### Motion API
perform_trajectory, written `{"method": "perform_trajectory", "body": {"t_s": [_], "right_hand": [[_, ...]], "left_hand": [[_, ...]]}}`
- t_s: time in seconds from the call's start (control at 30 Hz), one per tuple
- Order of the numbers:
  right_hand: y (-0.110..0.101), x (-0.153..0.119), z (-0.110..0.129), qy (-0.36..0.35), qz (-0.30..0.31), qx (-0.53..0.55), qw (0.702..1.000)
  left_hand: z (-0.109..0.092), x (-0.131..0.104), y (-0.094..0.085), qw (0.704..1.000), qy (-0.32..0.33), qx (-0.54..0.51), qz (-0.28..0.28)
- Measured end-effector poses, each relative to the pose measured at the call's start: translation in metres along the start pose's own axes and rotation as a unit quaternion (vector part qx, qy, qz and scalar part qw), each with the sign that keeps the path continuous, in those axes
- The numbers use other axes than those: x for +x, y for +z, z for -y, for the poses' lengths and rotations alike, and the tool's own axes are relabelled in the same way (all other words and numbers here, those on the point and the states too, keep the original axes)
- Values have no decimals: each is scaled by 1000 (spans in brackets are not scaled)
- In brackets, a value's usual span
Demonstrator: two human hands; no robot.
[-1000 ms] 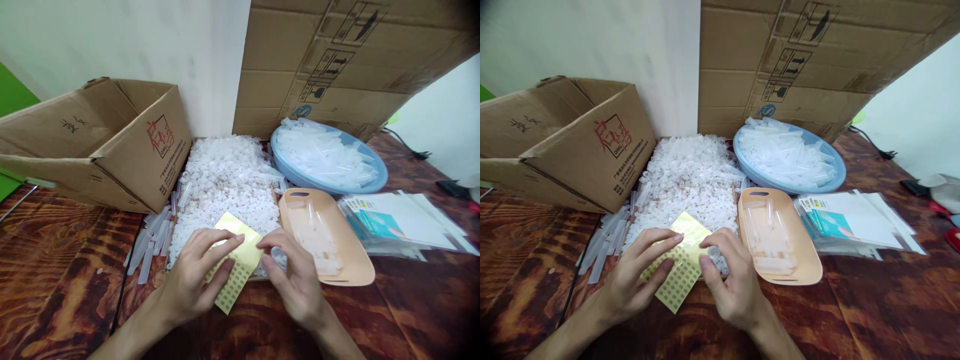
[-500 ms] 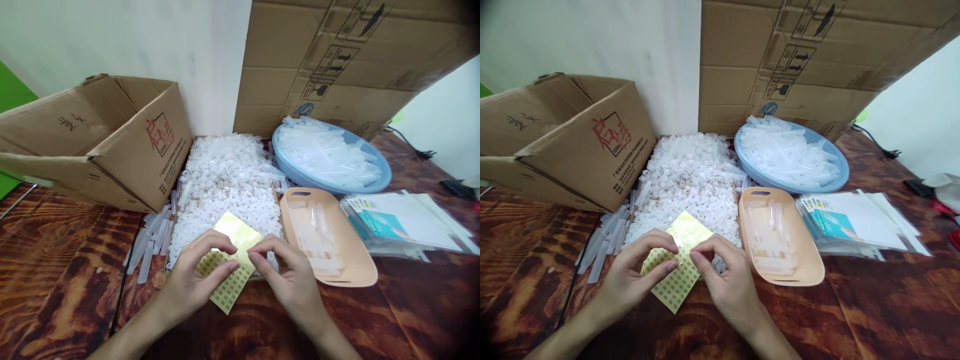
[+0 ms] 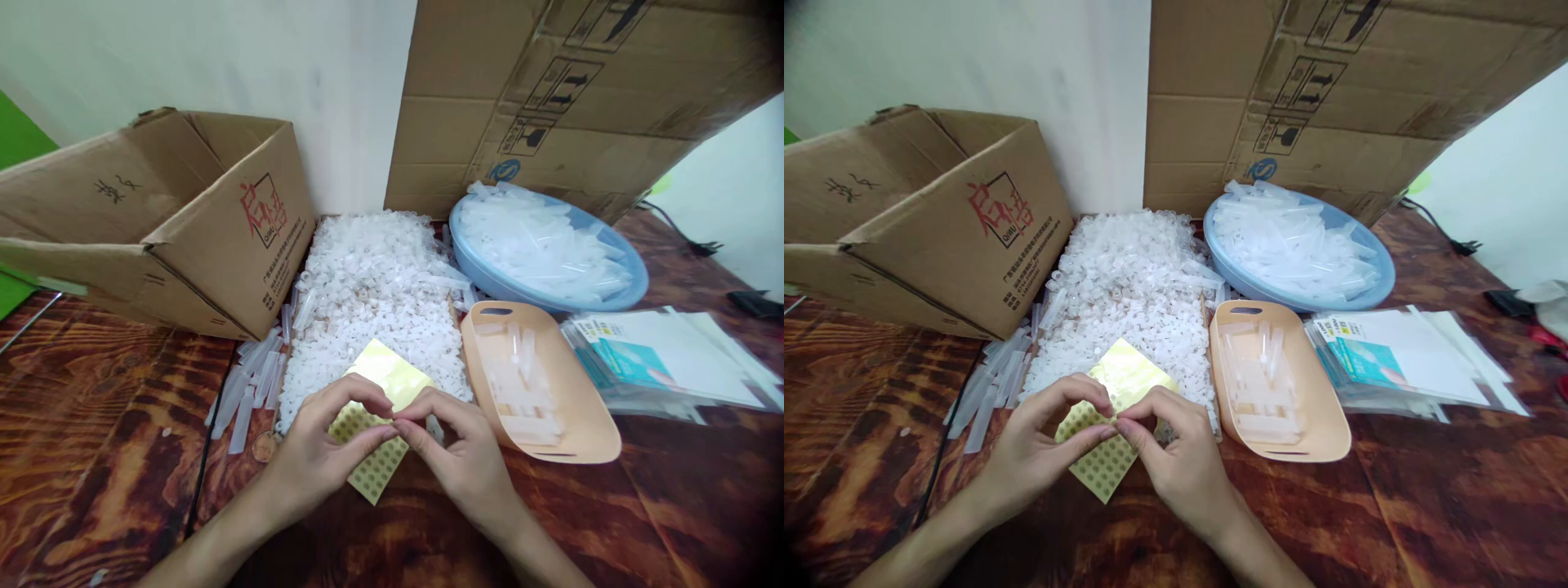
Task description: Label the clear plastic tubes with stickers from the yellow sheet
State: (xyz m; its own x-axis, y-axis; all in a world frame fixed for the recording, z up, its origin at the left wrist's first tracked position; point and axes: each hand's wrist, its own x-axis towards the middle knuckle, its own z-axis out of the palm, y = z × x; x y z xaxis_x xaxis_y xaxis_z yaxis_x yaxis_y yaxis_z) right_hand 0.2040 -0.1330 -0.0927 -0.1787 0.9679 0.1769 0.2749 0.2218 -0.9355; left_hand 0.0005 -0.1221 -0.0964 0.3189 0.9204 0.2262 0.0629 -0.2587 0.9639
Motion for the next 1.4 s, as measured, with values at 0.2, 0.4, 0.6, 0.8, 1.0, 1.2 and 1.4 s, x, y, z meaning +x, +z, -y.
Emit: {"method": "perform_trajectory", "body": {"t_s": [0.2, 0.4, 0.6, 0.8, 1.0, 1.2, 1.4], "right_hand": [[2, 1, -1, 37, 25, 16, 999], [1, 5, -2, 52, 48, 14, 997], [1, 3, -4, -16, 29, -60, 998], [0, 2, -8, -110, 21, -112, 987], [1, 1, -7, -144, 28, -120, 982], [-1, 2, -11, -202, 37, -178, 963], [-7, 6, -11, -257, 35, -219, 941]], "left_hand": [[1, 0, 0, 1000, -18, 13, -2], [2, 1, 0, 999, 1, 30, 22], [2, 4, -4, 992, 65, 91, 63], [1, 5, -5, 989, 72, 114, 66], [3, 4, -4, 994, 17, 91, 57], [1, 5, -4, 992, -11, 95, 85], [-3, 3, -4, 989, -47, 65, 124]]}}
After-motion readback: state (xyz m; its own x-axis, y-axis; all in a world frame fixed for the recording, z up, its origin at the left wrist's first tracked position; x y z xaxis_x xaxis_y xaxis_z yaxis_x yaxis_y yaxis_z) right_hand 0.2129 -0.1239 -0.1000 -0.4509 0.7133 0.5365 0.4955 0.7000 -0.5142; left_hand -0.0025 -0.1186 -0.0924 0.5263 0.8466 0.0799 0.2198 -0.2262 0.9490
